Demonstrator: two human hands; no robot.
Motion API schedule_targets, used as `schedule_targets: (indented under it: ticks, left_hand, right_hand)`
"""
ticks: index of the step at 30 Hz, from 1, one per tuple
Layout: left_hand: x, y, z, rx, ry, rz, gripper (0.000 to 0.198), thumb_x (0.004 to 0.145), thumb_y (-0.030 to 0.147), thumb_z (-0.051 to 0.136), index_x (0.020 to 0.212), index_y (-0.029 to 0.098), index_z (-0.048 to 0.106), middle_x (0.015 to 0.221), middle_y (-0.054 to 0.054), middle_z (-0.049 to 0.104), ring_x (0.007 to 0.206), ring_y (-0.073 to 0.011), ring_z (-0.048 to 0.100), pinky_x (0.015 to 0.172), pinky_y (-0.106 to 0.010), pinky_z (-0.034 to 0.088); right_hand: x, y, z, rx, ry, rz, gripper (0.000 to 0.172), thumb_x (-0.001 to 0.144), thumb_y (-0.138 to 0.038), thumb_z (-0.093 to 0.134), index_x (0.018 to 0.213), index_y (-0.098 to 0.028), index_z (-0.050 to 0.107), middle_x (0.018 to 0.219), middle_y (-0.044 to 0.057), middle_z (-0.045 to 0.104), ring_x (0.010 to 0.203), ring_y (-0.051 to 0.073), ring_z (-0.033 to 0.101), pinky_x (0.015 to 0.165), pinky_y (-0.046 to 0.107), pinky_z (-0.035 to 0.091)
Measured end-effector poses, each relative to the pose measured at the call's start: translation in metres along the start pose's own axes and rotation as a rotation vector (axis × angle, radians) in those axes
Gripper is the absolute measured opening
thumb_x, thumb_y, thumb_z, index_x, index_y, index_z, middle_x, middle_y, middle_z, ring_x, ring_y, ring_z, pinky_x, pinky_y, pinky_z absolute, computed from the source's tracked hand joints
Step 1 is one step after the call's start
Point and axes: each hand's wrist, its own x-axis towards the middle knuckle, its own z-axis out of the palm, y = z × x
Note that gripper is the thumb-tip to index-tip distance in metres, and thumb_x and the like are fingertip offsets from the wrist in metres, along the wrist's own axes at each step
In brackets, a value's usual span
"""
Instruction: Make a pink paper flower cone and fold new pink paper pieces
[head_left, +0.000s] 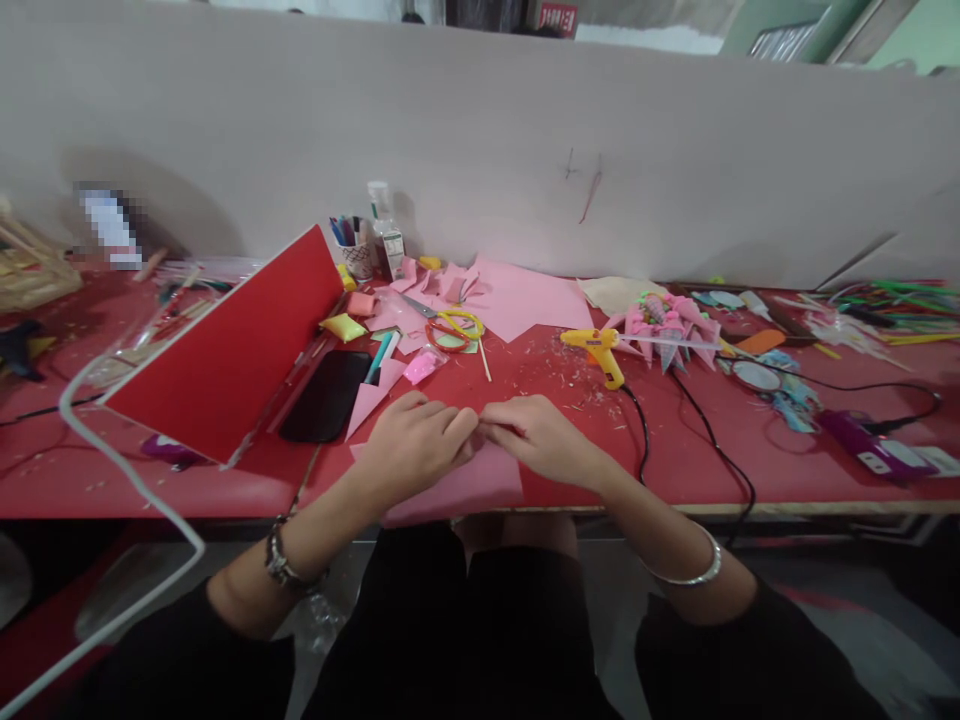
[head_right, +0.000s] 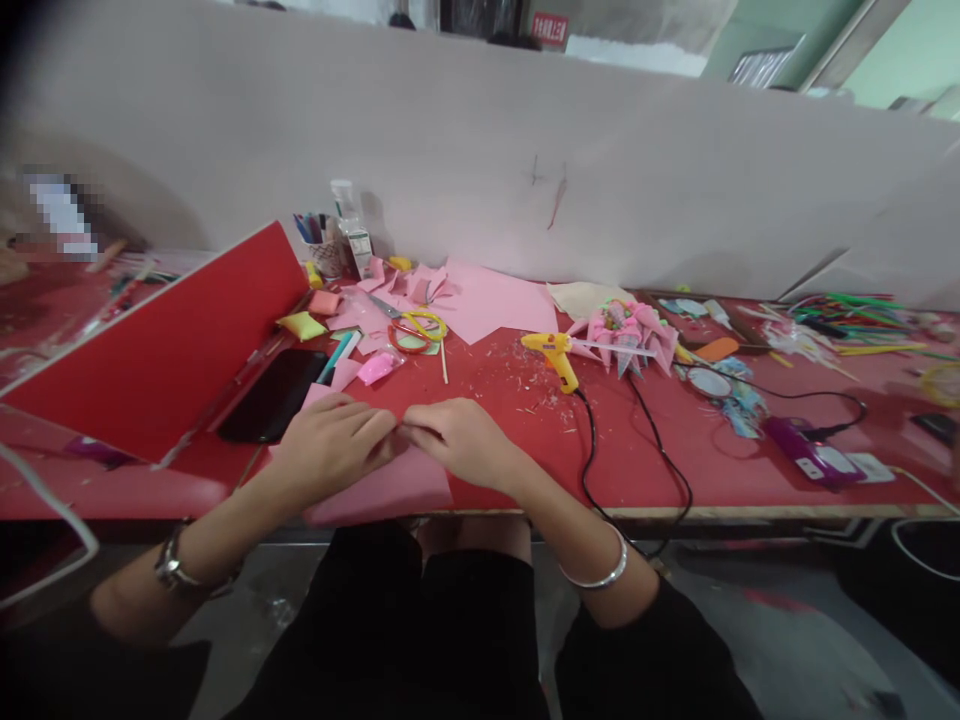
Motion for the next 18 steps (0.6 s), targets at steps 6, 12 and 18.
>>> schedule_targets:
  ticks: [6,12,18]
  left_hand:
    - [-0.009,-0.01,0.004,0.007,0.052,-0.024,0.029,0.078,0.013,0.034,0.052,0.018,0.045,0.038,0.005,0.048,0.036,-0.0084,0.042,0.043,-0.023,0.026]
    - [-0.034,-0.031,0.008,0.108,-0.063,-0.091,0.025,0.073,0.012,0.037,0.052,0.018,0.05,0.038,0.003,0.053,0.036,-0.0093,0.045,0.043,-0.021,0.028]
    - [-0.044,-0.047,0.009,0.218,-0.405,-0.327,0.023,0.074,0.019,0.04,0.057,0.018,0.055,0.039,0.0,0.054,0.036,-0.0134,0.048,0.037,-0.023,0.017]
  right_hand:
    - [-0.005,0.0,-0.003,0.194,0.027,0.039,0.027,0.084,-0.028,0.038,0.062,-0.015,0.049,0.054,-0.005,0.042,0.049,0.006,0.035,0.05,0.017,0.027]
    - [-0.012,0.01,-0.012,0.208,0.081,0.126,0.027,0.083,-0.028,0.038,0.059,-0.015,0.045,0.055,-0.004,0.04,0.052,0.007,0.036,0.051,0.018,0.028]
    - [-0.013,0.019,-0.011,0.229,0.074,0.173,0.025,0.08,-0.026,0.038,0.057,-0.016,0.04,0.054,-0.005,0.035,0.051,0.007,0.034,0.051,0.019,0.026]
